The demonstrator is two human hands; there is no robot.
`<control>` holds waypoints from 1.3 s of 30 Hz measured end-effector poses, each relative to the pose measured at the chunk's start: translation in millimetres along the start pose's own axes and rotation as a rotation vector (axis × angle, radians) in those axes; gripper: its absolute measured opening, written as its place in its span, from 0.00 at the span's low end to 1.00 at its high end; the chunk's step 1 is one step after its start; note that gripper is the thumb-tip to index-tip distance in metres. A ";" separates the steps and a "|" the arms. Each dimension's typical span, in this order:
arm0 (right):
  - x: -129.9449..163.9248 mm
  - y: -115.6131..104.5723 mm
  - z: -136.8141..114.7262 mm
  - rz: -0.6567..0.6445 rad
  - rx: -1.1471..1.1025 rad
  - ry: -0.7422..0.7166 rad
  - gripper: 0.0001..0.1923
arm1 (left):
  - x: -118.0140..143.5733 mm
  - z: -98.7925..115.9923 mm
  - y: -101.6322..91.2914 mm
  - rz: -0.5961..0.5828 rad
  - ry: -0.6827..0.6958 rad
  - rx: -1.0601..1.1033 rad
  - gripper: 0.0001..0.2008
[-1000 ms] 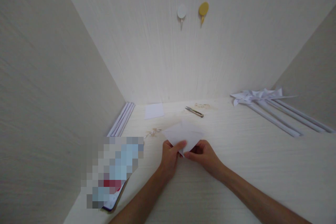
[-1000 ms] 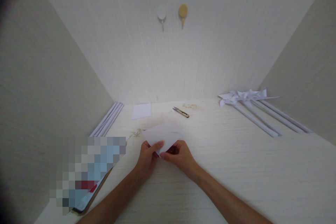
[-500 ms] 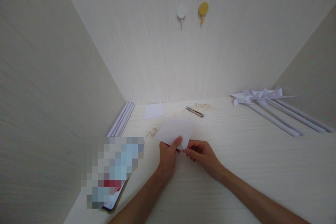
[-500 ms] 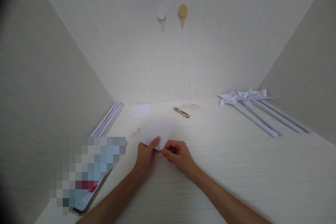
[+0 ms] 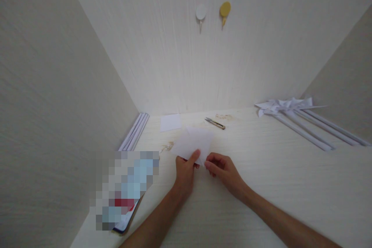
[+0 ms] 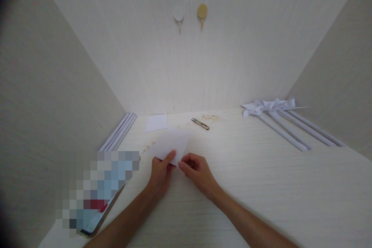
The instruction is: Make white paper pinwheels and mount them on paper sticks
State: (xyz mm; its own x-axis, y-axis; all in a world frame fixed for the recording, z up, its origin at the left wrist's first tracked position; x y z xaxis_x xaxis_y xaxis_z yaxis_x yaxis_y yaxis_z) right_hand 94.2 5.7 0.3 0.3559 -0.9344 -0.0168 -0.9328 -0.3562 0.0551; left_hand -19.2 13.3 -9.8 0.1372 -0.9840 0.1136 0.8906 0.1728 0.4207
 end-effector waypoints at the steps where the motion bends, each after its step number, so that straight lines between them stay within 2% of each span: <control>1: 0.0 0.7 0.0 -0.012 0.009 -0.008 0.12 | 0.4 -0.2 0.4 -0.012 -0.007 -0.013 0.12; 6: -0.7 3.2 1.5 -0.076 0.058 -0.038 0.13 | 1.9 -1.2 2.3 -0.058 -0.042 -0.019 0.11; 15: 0.3 0.8 6.0 -0.069 0.059 -0.087 0.12 | 5.8 3.9 8.6 -0.076 -0.078 0.064 0.14; 19: 1.6 0.7 6.2 -0.053 0.091 -0.070 0.11 | 5.4 6.2 9.0 -0.055 -0.075 0.106 0.16; 25: 3.4 4.1 4.2 -0.107 0.147 -0.085 0.10 | -1.7 8.0 2.3 0.013 -0.055 0.201 0.13; 29: 7.2 2.8 -1.4 -0.009 0.164 -0.127 0.11 | -5.4 10.1 -1.0 0.066 -0.046 0.208 0.10; 33: 12.8 0.9 -5.3 0.114 0.157 -0.211 0.05 | -4.9 11.5 0.3 0.045 -0.012 0.164 0.09; 34: 13.4 0.8 -4.7 0.125 0.182 -0.212 0.04 | -4.5 11.5 0.5 0.041 -0.004 0.148 0.10; 37: 11.9 0.1 -0.7 0.127 0.284 -0.211 0.11 | -4.1 10.4 -0.3 0.038 0.012 0.109 0.11; 39: 9.0 -0.8 1.9 0.108 0.315 -0.242 0.10 | -4.8 9.5 -1.7 0.039 0.029 0.090 0.13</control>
State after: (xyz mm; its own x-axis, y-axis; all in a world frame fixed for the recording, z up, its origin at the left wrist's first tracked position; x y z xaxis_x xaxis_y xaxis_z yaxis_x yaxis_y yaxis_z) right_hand 98.1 -2.5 -1.8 0.2665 -0.9269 -0.2643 -0.9494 -0.2051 -0.2380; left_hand -25.5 18.1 -2.6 0.1846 -0.9771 0.1059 0.8421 0.2128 0.4955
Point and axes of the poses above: each hand's wrist, its own x-axis away from the middle knuckle, its own y-axis out of the palm, z = x × y, the point moved 3 cm from there along -x, towards the middle knuckle, and after that the axes turned 6 degrees about -z, right-handed, at the moved point
